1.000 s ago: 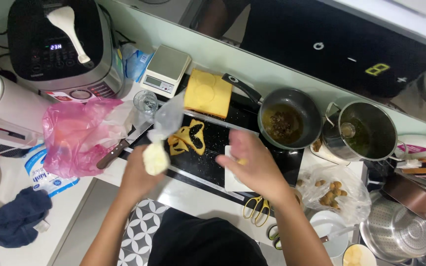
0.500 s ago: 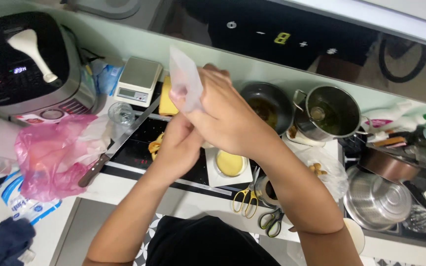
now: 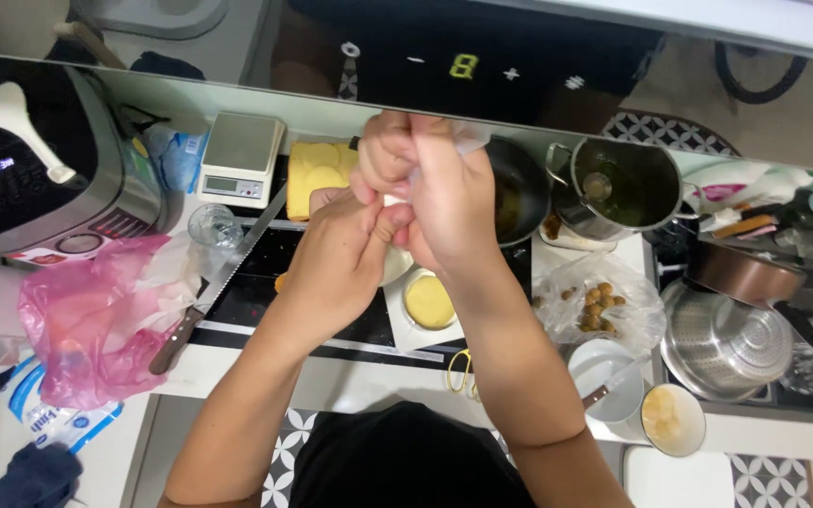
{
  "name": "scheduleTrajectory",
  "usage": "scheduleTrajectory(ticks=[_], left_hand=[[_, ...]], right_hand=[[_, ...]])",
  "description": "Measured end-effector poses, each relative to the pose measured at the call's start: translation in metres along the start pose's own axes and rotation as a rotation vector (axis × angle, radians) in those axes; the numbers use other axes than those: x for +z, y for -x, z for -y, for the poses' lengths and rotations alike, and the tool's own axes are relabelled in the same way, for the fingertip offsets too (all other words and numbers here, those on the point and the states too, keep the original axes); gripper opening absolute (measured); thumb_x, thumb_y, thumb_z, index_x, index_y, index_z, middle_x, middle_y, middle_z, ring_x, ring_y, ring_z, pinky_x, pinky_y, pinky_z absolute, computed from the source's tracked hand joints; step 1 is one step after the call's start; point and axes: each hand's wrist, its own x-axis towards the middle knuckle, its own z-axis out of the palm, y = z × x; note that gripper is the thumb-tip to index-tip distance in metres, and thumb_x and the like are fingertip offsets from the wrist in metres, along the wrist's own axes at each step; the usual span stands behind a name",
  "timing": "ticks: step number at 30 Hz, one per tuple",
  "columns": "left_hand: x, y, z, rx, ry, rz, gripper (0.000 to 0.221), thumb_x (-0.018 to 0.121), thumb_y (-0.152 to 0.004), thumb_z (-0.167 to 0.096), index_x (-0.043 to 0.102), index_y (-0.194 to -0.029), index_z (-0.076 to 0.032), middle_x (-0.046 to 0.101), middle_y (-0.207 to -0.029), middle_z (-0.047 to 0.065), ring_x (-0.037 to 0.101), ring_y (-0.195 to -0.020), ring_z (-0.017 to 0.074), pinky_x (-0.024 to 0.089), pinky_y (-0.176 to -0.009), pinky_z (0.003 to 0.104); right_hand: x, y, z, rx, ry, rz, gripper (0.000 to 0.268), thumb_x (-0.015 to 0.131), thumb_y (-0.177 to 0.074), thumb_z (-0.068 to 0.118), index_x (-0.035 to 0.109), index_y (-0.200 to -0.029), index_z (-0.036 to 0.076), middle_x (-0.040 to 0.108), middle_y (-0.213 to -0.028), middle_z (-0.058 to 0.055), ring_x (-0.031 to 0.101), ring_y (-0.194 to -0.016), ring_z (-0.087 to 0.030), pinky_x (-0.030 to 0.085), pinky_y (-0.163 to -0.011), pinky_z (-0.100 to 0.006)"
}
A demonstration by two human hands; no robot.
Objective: Assembling a dessert by piping cream into a mold and adding fruit.
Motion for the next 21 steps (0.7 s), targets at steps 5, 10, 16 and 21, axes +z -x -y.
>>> scheduleTrajectory(ticks=[5,10,16,21], left_hand=[[-0.007,0.008,-0.004,0.009,-0.003,-0.019,0.019,0.055,-0.105,-0.016,0.067,-0.100,-0.003,0.069,-0.096,0.011,0.063,-0.096,0.0301,0.039,-0.085,0.043],[-0.017,0.018,-0.010,0.062,-0.083,0.025,0.012,0.056,-0.104,-0.014,0.065,-0.102,-0.006,0.065,-0.107,0.012,0.061,-0.106,0.0335,0.039,-0.089,0.044],[-0.026,0.030,0.010,0.199,-0.162,0.128,0.021,0.060,-0.098,-0.014,0.062,-0.115,-0.002,0.065,-0.114,0.017,0.061,-0.111,0.0387,0.043,-0.096,0.049],[-0.026,0.028,0.036,-0.035,0.756,-0.262,0.030,0.047,-0.112,-0.022,0.047,-0.090,-0.003,0.070,-0.115,0.024,0.061,-0.130,0.0349,0.049,-0.113,0.048]], right_hand=[[0.008,-0.009,0.006,0.176,-0.063,-0.131,0.043,0.049,-0.109,0.033,0.038,-0.074,0.011,0.029,-0.061,0.001,0.023,-0.050,-0.010,0.020,-0.044,-0.030],[0.012,0.003,0.018,0.321,-0.121,-0.274,0.035,0.044,-0.103,0.021,0.034,-0.071,0.015,0.028,-0.059,0.001,0.019,-0.046,-0.009,0.013,-0.040,-0.030],[-0.021,0.042,0.033,0.009,-0.032,0.203,0.045,0.055,-0.119,0.038,0.049,-0.089,0.005,0.043,-0.078,-0.005,0.043,-0.070,-0.014,0.041,-0.068,-0.030],[-0.083,0.107,0.057,-0.114,1.340,-0.336,0.023,0.067,-0.098,0.011,0.061,-0.119,0.003,0.064,-0.112,-0.010,0.065,-0.098,-0.022,0.054,-0.089,-0.035]])
